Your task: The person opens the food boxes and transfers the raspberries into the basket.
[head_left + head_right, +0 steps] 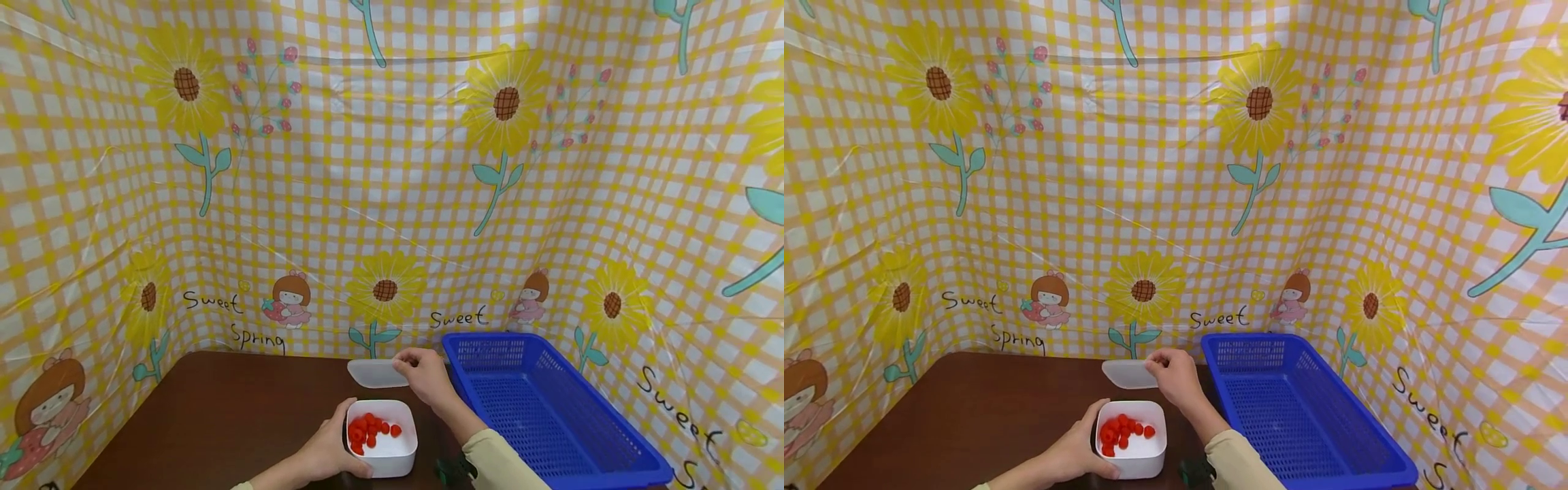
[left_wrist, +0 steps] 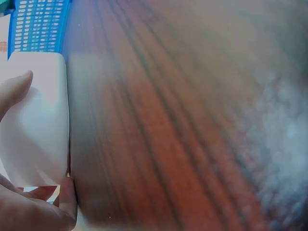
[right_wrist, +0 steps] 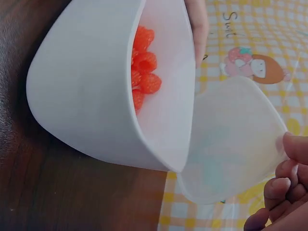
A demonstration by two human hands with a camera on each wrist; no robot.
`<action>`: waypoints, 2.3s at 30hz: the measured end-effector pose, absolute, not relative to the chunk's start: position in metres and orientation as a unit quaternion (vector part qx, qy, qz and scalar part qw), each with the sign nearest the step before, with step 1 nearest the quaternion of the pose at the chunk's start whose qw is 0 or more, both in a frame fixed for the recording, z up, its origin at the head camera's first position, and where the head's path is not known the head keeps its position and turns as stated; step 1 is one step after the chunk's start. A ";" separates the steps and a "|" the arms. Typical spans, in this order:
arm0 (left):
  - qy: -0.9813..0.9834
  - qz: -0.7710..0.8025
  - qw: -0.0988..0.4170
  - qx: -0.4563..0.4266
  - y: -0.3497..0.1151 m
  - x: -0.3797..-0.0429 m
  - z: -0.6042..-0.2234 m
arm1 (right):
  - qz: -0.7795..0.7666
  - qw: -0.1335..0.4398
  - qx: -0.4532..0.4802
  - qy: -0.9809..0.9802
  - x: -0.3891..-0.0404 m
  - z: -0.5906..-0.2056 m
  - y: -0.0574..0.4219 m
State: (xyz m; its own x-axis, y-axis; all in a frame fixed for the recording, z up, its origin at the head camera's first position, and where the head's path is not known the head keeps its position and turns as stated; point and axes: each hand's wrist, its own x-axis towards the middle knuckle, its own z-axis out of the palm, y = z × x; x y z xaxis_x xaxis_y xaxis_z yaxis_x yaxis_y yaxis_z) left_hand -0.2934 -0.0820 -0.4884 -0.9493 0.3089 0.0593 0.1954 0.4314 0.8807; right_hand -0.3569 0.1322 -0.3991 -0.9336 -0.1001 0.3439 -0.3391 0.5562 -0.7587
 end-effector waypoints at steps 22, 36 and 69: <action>0.851 0.499 0.055 0.153 -0.083 -0.296 -0.488 | 0.429 0.061 0.141 -0.890 -0.390 -0.417 0.125; 0.850 0.500 0.049 0.155 -0.082 -0.294 -0.487 | 0.324 0.023 0.188 -0.927 -0.396 -0.420 0.130; 0.840 0.515 0.055 0.161 -0.083 -0.296 -0.489 | 0.293 0.019 0.138 -0.946 -0.398 -0.433 0.128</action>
